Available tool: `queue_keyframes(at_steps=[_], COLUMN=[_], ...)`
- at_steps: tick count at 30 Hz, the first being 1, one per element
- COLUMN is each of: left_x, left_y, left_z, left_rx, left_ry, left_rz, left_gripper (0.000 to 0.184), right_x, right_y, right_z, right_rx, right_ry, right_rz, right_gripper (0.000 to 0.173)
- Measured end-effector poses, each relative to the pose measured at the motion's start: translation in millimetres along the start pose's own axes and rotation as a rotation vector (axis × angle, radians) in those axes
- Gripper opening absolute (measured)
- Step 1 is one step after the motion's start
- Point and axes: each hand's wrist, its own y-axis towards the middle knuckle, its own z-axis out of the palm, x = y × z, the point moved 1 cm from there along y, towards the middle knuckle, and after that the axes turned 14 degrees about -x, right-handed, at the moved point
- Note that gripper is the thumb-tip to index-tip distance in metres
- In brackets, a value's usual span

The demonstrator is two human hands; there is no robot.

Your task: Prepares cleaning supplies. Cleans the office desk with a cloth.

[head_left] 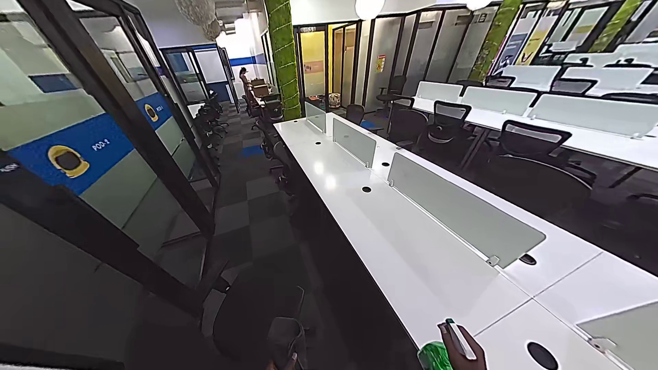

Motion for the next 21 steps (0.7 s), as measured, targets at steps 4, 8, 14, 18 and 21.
queue_keyframes(at_steps=[4, 8, 14, 18, 21], left_x=[-2, -15, -33, -55, -75], left_y=[15, 25, 53, 74, 92], left_z=[2, 23, 81, 132, 170], left_rx=[-0.03, 0.005, 0.05, 0.073, 0.08], left_ry=[0.053, 0.019, 0.046, 0.096, 0.085], left_rz=[-0.071, -0.043, -0.001, 0.002, 0.034], left_gripper=[0.061, 0.052, 0.049, 0.051, 0.049], right_x=[21, 21, -6, -37, -62], right_y=[3, 9, 30, 60, 95], right_z=[32, 50, 80, 101, 118], right_rx=[0.013, 0.077, 0.114, 0.096, 0.064], right_ry=[0.055, 0.072, 0.01, -0.022, -0.047], right_rz=[0.004, 0.017, 0.031, 0.085, 0.127], right_gripper=[0.028, 0.026, 0.027, 0.029, 0.032])
